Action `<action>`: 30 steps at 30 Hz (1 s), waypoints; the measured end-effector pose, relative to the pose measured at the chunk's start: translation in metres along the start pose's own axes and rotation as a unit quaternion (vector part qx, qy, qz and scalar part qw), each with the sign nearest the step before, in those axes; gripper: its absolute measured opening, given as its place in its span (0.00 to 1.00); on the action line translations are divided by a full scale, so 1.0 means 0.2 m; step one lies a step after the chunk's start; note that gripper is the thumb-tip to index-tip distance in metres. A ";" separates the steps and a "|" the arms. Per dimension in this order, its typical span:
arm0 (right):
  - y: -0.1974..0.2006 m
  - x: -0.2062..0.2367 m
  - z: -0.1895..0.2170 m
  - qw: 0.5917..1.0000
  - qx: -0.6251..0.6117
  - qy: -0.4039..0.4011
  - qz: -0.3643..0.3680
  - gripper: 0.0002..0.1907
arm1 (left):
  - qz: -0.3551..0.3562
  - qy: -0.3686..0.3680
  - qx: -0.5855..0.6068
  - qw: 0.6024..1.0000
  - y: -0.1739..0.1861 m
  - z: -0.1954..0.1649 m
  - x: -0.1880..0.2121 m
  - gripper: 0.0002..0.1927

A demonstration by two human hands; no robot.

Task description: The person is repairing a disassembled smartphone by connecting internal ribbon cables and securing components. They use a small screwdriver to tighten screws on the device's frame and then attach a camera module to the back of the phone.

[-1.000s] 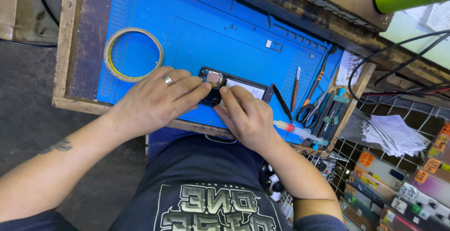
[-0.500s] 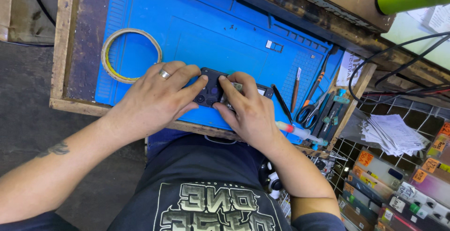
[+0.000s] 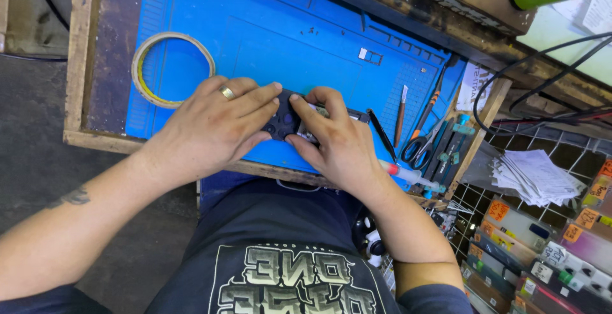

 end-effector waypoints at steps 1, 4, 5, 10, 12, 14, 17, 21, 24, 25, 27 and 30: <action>0.00 0.00 0.00 1.000 0.002 -0.004 0.007 0.31 | 0.004 0.001 0.006 1.000 0.00 0.01 0.00 0.23; 0.00 -0.01 -0.01 1.000 -0.008 -0.011 0.018 0.31 | 0.011 0.015 0.023 1.000 0.02 0.03 0.00 0.21; 0.00 -0.01 -0.01 1.000 -0.013 -0.013 0.018 0.31 | 0.012 0.021 0.029 0.999 0.02 0.04 -0.01 0.21; 0.01 -0.03 -0.01 1.000 -0.015 -0.021 0.005 0.33 | 0.010 0.051 0.055 0.997 0.01 0.05 -0.02 0.26; 0.01 -0.03 -0.01 0.999 -0.017 -0.027 0.004 0.32 | 0.009 0.054 0.052 0.997 0.00 0.05 -0.02 0.27; 0.01 -0.03 -0.01 0.999 -0.018 -0.026 -0.002 0.31 | 0.012 0.061 0.044 0.997 0.00 0.05 -0.03 0.26; 0.00 -0.04 -0.02 0.999 -0.026 -0.041 0.007 0.30 | 0.011 0.063 0.045 0.997 -0.01 0.05 -0.04 0.26; -0.01 -0.04 -0.03 0.999 -0.034 -0.033 0.006 0.29 | 0.018 0.070 0.041 0.997 -0.03 0.06 -0.04 0.27; -0.02 -0.04 -0.04 0.999 -0.027 -0.034 0.005 0.29 | 0.020 0.064 0.035 0.997 -0.03 0.06 -0.05 0.27; -0.03 -0.04 -0.04 0.999 -0.024 -0.038 0.008 0.29 | 0.022 0.063 0.028 0.997 -0.03 0.06 -0.05 0.27; -0.03 -0.04 -0.05 0.999 -0.022 -0.037 0.007 0.29 | 0.022 0.063 0.023 0.998 -0.03 0.07 -0.06 0.27; -0.03 -0.05 -0.05 0.999 -0.020 -0.030 -0.004 0.30 | 0.022 0.065 0.028 0.997 -0.03 0.07 -0.06 0.28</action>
Point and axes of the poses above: each hand's wrist, its own x-axis away from the middle knuckle, its own y-axis out of the back of the hand, z = x × y, the point moved 4 cm from there along -x, towards the middle knuckle, and after that the axes turned 9 degrees about -z, right-handed, at the moved point
